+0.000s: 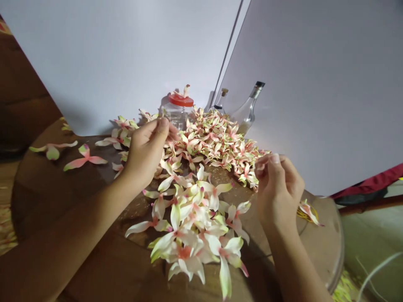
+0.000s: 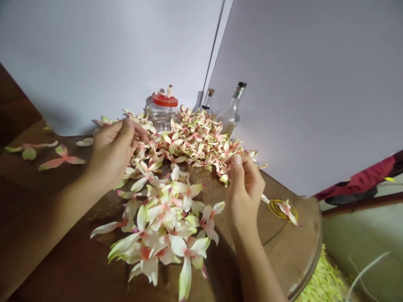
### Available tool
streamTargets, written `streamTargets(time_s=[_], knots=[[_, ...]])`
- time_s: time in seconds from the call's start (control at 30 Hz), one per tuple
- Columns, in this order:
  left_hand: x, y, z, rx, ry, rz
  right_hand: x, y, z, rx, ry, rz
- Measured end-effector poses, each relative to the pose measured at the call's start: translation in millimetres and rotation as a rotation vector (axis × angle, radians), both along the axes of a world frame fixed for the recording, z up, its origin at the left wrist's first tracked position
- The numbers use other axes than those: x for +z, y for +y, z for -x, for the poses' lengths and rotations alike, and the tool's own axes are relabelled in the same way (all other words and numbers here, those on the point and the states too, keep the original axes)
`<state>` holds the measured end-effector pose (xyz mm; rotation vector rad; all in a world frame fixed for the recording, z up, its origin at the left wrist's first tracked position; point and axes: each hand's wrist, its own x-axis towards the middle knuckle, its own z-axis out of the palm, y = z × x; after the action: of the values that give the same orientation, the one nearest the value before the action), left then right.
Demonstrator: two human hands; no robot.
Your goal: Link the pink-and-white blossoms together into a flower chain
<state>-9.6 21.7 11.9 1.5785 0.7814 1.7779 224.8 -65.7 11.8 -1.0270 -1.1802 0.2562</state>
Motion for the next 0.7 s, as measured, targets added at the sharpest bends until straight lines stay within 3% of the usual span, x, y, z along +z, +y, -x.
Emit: streamTargets(time_s=[0.13,0.27,0.43,0.57,0.7], knots=[[-7.8,14,5,0.114,0.240,-0.212,-5.2,11,-7,-0.025,-0.057,-0.044],[-2.2,11,10,0.046,0.409,-0.295,-0.4,5,-14,-0.011,-0.270,-0.055],[21.0,-32,33,-0.189,0.886,-0.417,4.5,-39,-9,0.331,-0.914,0.277],[5.6,-60,50,-0.306,1.323,-0.162,-19.0,-63,5,0.410,-1.251,0.509],[-22.5,-67,44,-0.422,1.437,-0.033,-44.3,-58,11,0.421,-1.303,0.584]])
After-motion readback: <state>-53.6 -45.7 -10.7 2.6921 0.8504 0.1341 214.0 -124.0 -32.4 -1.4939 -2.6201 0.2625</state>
